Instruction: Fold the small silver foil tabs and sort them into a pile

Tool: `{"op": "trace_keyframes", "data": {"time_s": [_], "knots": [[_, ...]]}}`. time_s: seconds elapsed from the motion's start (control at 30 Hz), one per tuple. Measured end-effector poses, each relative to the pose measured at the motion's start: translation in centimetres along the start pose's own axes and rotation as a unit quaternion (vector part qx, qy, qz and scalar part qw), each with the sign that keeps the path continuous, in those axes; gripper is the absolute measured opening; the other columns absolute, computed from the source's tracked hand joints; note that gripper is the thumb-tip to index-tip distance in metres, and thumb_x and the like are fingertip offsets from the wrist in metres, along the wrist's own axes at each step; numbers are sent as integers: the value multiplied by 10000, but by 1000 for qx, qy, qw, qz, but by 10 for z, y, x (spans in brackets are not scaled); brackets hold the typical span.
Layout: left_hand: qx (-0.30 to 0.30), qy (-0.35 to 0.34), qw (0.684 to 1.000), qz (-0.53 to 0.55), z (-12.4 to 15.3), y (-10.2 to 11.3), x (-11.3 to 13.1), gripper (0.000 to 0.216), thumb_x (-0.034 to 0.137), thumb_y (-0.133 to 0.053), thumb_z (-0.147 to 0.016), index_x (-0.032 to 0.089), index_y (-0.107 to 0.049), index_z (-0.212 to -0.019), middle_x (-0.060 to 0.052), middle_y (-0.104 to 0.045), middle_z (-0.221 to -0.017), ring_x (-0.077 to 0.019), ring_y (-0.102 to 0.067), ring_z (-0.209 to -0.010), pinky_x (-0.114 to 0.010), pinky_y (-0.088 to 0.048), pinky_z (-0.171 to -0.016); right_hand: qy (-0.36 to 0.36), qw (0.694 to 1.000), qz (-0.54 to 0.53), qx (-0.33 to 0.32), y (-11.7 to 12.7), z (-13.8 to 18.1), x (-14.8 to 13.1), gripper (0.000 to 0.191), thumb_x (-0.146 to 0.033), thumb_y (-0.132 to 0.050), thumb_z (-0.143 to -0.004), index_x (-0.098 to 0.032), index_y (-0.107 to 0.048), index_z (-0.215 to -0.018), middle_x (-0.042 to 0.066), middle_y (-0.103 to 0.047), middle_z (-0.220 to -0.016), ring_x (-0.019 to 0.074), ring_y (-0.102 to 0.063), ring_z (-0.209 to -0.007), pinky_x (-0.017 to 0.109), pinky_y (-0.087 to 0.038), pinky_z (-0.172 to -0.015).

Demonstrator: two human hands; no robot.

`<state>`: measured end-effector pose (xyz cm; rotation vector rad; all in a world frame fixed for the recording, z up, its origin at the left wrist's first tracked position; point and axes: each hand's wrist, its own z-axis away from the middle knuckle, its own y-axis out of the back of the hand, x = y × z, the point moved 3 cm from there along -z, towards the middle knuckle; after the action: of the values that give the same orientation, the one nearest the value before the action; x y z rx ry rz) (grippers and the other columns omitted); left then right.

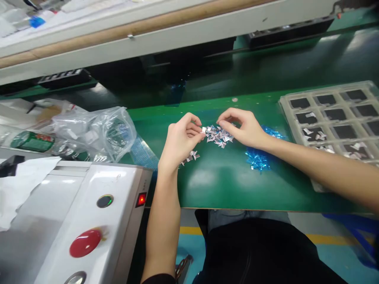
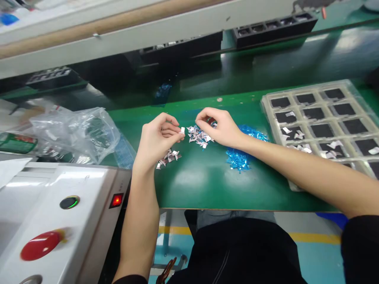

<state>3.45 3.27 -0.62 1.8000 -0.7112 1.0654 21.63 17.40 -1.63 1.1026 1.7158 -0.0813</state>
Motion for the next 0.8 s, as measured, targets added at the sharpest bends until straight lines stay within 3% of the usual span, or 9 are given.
{"op": "trace_keyframes", "data": {"time_s": [0.23, 0.37, 0.8], "knots": [[-49, -7, 998, -23, 3, -27, 1, 282, 179, -824, -858, 258, -608, -1020, 49, -810, -840, -187, -853, -817, -249, -681, -757, -7, 999, -5, -31, -13, 7, -2, 173, -340, -661, -996, -215, -769, -942, 43, -826, -924, 226, -739, -859, 363, -566, -824], [-37, -2, 999, -39, 3, -26, 2, 297, 138, -827, -836, 252, -605, -996, 51, -799, -824, -179, -843, -801, -247, -679, -754, -9, 1000, 5, -17, -14, 9, -1, 157, -319, -644, -981, -221, -752, -925, 45, -833, -932, 237, -758, -885, 360, -556, -829], [-47, 1, 997, -57, 3, -26, 6, 264, 138, -821, -841, 245, -607, -952, 47, -791, -802, -177, -834, -779, -239, -656, -736, 45, 996, 22, -71, -17, 11, 2, 163, -283, -613, -1025, -204, -748, -979, 35, -816, -896, 198, -720, -790, 324, -506, -790]]}}
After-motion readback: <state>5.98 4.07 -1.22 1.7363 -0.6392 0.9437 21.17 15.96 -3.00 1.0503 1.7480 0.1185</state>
